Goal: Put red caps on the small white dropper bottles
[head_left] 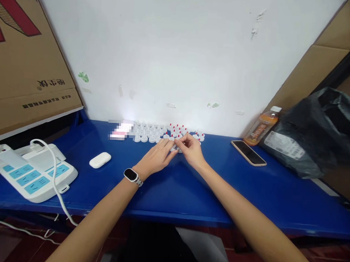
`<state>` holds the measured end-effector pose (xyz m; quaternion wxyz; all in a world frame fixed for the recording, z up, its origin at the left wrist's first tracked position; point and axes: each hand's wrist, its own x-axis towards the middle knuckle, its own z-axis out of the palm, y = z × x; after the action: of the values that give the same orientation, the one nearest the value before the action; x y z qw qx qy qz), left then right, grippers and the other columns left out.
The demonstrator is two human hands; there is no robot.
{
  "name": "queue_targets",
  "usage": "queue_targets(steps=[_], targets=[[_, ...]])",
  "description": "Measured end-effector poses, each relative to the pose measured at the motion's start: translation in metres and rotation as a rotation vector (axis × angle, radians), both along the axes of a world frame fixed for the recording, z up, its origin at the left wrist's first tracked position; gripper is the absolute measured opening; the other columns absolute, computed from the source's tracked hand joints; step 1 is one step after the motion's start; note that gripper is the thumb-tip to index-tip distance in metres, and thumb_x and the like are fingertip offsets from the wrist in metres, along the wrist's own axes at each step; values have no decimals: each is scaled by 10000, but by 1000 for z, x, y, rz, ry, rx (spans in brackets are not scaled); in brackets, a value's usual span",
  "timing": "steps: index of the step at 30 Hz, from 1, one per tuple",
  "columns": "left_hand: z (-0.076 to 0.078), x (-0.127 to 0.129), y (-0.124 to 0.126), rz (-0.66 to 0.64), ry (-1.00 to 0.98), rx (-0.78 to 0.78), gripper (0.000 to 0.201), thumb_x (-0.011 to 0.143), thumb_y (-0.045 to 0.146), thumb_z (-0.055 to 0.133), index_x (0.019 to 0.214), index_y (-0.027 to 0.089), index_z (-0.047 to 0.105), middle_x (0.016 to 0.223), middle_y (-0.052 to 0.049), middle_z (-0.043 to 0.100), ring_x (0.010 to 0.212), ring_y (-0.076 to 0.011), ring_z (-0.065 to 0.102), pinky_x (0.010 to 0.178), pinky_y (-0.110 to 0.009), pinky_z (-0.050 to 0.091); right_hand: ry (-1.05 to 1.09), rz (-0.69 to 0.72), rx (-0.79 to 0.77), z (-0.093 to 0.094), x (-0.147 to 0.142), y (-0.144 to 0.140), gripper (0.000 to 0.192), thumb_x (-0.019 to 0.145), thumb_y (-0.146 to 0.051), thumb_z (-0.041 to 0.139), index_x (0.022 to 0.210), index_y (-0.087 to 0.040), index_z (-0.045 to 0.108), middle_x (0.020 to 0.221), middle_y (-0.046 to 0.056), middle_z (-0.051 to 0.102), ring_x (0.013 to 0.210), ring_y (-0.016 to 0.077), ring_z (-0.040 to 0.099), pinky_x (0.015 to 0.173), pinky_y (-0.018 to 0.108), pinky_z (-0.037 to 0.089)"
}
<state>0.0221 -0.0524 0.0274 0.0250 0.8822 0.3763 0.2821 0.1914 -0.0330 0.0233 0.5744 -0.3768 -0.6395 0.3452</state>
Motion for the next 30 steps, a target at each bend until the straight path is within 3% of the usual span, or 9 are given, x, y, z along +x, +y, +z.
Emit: queue_targets(steps=[3, 5, 10, 14, 18, 24, 30], targets=[[2, -5, 1, 27, -77, -49, 338, 1004, 476, 426, 1190, 206, 509, 1066, -87, 602, 996, -238, 570, 847, -367, 478, -32, 55, -10, 1, 6, 4, 368, 788, -539, 710, 750, -221, 530, 666, -15, 577, 598, 134, 508, 580, 272, 407], [4, -12, 3, 83, -135, -96, 398, 970, 522, 482, 1217, 211, 504, 960, -55, 609, 895, -222, 584, 766, -345, 474, -144, 14, 20, 1, 10, 6, 305, 833, -481, 677, 759, -218, 542, 665, -14, 581, 594, 135, 501, 579, 273, 391], [9, -24, 7, 174, -289, -141, 314, 1021, 453, 369, 1100, 214, 558, 797, -21, 620, 796, -197, 595, 732, -330, 450, -694, -35, 215, 4, 13, 16, 91, 885, -230, 591, 798, -204, 597, 781, 13, 672, 784, 176, 571, 779, 321, 383], [4, -21, 12, 178, -281, -136, 283, 1009, 427, 404, 967, 217, 590, 820, -32, 628, 802, -200, 587, 719, -332, 445, -995, -36, 332, 8, 9, 26, 85, 905, -173, 543, 853, -200, 605, 820, 34, 694, 894, 214, 563, 856, 366, 307], [0, -18, 13, 138, -228, -136, 276, 1008, 411, 412, 920, 219, 591, 885, -42, 626, 818, -196, 577, 746, -337, 454, -1026, -94, 341, 11, 16, 32, 68, 883, -179, 570, 884, -200, 634, 836, 40, 697, 892, 218, 554, 856, 365, 299], [7, -21, 19, 109, -145, -82, 312, 1027, 369, 357, 848, 215, 560, 898, -54, 599, 881, -215, 572, 809, -354, 447, -734, -328, 126, 20, 63, 63, 215, 925, -313, 509, 942, -200, 691, 788, 23, 701, 745, 177, 600, 768, 312, 385], [17, 9, 39, 48, -126, -55, 282, 1020, 351, 377, 876, 211, 574, 949, -52, 578, 873, -198, 577, 778, -334, 452, -942, -472, -79, 22, 90, 119, 218, 869, -275, 537, 921, -193, 732, 864, 70, 751, 875, 224, 653, 926, 393, 357]])
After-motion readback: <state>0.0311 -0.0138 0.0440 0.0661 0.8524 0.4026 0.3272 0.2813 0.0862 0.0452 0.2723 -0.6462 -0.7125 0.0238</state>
